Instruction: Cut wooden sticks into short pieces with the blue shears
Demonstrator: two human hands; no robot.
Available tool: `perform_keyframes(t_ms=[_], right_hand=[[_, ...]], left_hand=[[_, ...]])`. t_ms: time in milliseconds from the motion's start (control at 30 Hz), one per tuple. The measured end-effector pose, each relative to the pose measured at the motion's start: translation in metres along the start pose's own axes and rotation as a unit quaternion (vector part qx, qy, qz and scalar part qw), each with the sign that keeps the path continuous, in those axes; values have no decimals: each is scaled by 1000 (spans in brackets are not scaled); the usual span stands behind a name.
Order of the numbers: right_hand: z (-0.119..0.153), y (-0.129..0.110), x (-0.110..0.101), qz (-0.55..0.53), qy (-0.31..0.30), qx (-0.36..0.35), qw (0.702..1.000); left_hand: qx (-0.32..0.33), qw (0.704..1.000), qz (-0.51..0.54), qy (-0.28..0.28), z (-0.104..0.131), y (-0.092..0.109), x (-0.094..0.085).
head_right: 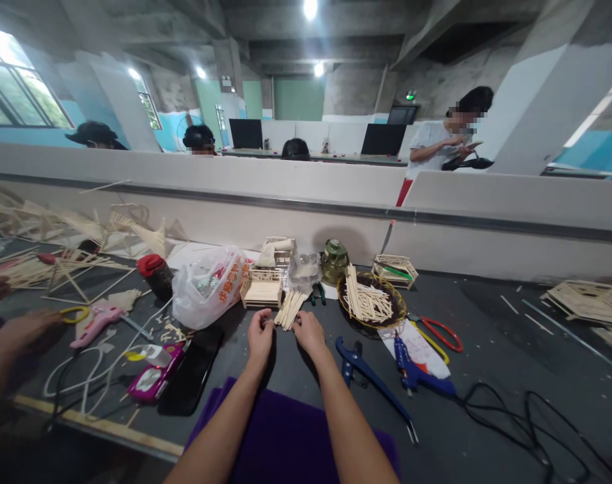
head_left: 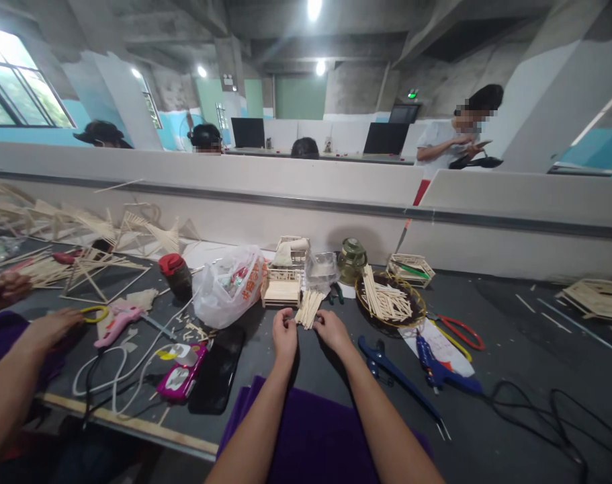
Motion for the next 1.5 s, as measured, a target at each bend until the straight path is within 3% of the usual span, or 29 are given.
perform_keyframes(t_ms=[200,400,533,700,1000,1100,1233,1367,1500], right_hand=[[-17,3,0,-21,36,62,997],[-31,3,-2,-33,46,113,992],[-36,2,-6,-48,54,121,990],[-32,-4,-11,-90,57,97,990],[27,-18,-32,-108,122,-1,987],[64,-4,-40,-4,134,36,990],[117,29,-43,172,94,137,971],[145,52,-36,170,55,160,971],[141,51,-33,141,52,161,976]], left_hand=[[54,998,-25,-18,8,20,-1],[148,978,-126,-83,24,41,1],[187,967,-139,-105,27,43,4],[180,966,-150,-112,23,39,6],[180,967,-89,-156,23,39,10],[186,970,-92,-127,20,38,8],[168,979,-84,-84,17,35,4],[174,979,-84,-72,16,35,4],[195,975,-88,-67,16,36,3]])
Point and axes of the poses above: each hand's wrist, its own z-axis away from the middle knuckle, its own x-axis out of the palm, y = z × x, the point moved 3 cm from there along -z, towards the middle knuckle, and after that the axes turned 4 degrees about -x, right-handed, at the moved point
